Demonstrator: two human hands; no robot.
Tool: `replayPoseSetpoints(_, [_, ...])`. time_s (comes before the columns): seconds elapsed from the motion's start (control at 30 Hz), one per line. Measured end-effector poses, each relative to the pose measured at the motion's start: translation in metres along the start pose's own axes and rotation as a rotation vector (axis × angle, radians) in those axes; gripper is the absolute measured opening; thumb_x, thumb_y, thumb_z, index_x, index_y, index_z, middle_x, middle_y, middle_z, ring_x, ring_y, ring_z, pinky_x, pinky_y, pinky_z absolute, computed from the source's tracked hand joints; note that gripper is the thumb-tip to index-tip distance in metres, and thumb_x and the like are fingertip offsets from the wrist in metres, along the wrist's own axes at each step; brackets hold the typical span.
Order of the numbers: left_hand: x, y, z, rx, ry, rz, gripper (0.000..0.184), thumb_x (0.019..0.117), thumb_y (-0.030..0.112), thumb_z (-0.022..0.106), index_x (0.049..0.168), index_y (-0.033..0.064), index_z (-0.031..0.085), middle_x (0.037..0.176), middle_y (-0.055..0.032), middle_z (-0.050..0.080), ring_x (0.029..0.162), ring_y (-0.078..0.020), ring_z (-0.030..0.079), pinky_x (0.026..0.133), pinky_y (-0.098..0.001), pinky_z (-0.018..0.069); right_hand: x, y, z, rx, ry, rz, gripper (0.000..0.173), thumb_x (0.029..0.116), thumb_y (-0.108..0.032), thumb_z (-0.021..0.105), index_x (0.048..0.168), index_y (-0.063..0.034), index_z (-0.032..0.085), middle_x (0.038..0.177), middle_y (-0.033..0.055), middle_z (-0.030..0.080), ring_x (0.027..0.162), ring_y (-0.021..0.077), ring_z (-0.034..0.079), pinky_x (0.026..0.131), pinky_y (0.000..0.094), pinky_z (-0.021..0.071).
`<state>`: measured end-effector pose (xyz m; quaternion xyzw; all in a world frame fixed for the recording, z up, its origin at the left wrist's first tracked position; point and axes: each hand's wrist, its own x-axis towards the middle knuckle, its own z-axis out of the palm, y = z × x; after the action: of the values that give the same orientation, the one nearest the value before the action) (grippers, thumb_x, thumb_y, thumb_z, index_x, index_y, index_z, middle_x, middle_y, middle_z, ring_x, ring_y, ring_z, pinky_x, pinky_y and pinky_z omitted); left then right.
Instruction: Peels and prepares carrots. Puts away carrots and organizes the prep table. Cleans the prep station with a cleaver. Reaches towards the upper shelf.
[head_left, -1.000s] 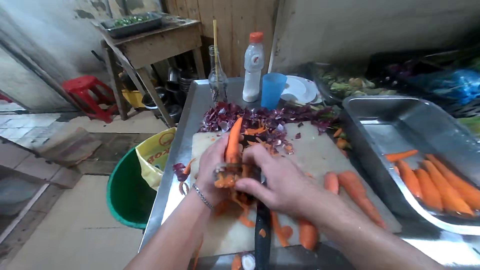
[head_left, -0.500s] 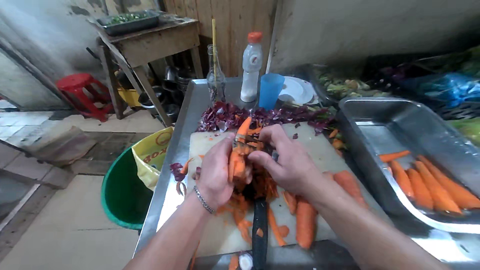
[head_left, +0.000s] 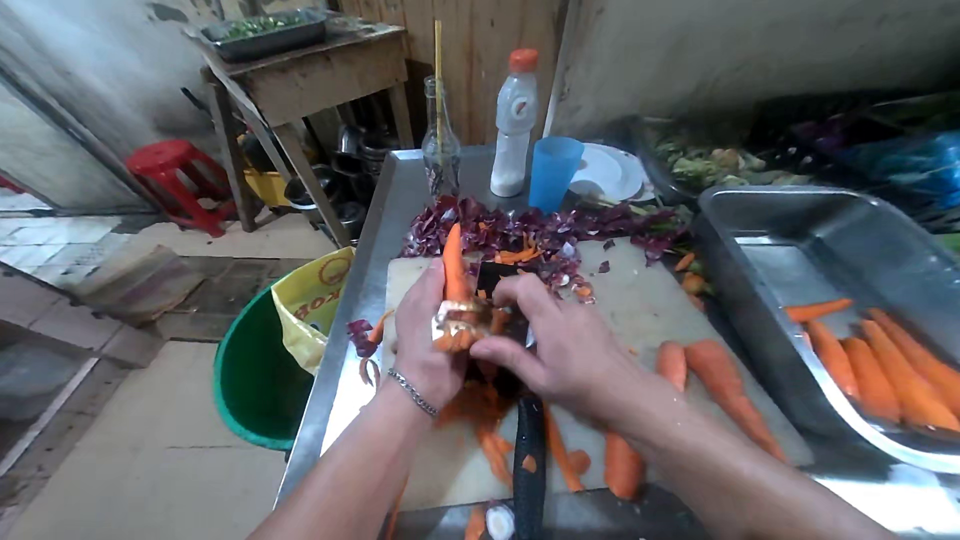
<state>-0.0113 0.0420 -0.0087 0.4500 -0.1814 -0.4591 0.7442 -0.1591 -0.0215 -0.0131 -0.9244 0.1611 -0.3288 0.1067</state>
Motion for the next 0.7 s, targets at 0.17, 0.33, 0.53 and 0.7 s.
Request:
replayPoseSetpoints(0.17, [-0.004, 0.003, 0.001, 0.054, -0.012, -0.014, 0.042, 0.112, 0.041, 0.031, 0.116, 0.0132, 0.063, 0.086, -0.0017, 0.065, 0.069, -0.0091, 0.064, 0.06, -0.0245, 0.0551, 0.003, 0.009, -0.004, 0.003, -0.007, 0.104, 0.053, 0.1015, -0.057, 0.053, 0.12, -0.0077, 0.058, 0.076, 0.0039, 0.064, 0.06, 0.0215, 0.065, 0.048, 0.0422, 0.053])
replayPoseSetpoints(0.33, [-0.006, 0.001, 0.005, 0.073, -0.072, -0.049, 0.043, 0.1107, 0.044, 0.033, 0.115, 0.013, 0.062, 0.084, -0.0033, 0.063, 0.061, -0.0107, 0.059, 0.052, -0.0249, 0.0507, 0.001, 0.02, -0.015, 0.12, -0.034, 0.194, 0.049, 0.1016, -0.059, 0.05, 0.119, -0.013, 0.056, 0.072, -0.0037, 0.06, 0.058, 0.0123, 0.061, 0.048, 0.0355, 0.0523])
replayPoseSetpoints(0.53, [-0.006, -0.001, -0.01, 0.067, -0.206, -0.062, 0.038, 0.1075, 0.049, 0.04, 0.12, 0.0206, 0.063, 0.082, 0.0011, 0.063, 0.059, -0.0042, 0.059, 0.05, -0.0189, 0.0499, 0.001, 0.006, -0.006, 0.127, -0.113, 0.03, 0.051, 0.1003, -0.063, 0.048, 0.116, -0.0149, 0.058, 0.074, -0.0046, 0.062, 0.062, 0.0121, 0.064, 0.049, 0.0354, 0.0533])
replayPoseSetpoints(0.7, [-0.007, 0.001, -0.007, 0.077, -0.283, -0.051, 0.038, 0.1096, 0.039, 0.035, 0.119, 0.0163, 0.064, 0.09, -0.0017, 0.066, 0.071, -0.0073, 0.065, 0.06, -0.0225, 0.0554, -0.001, 0.016, -0.006, 0.112, -0.08, -0.024, 0.052, 0.0993, -0.063, 0.051, 0.115, -0.0137, 0.058, 0.074, -0.0046, 0.062, 0.06, 0.0112, 0.062, 0.047, 0.0339, 0.0518])
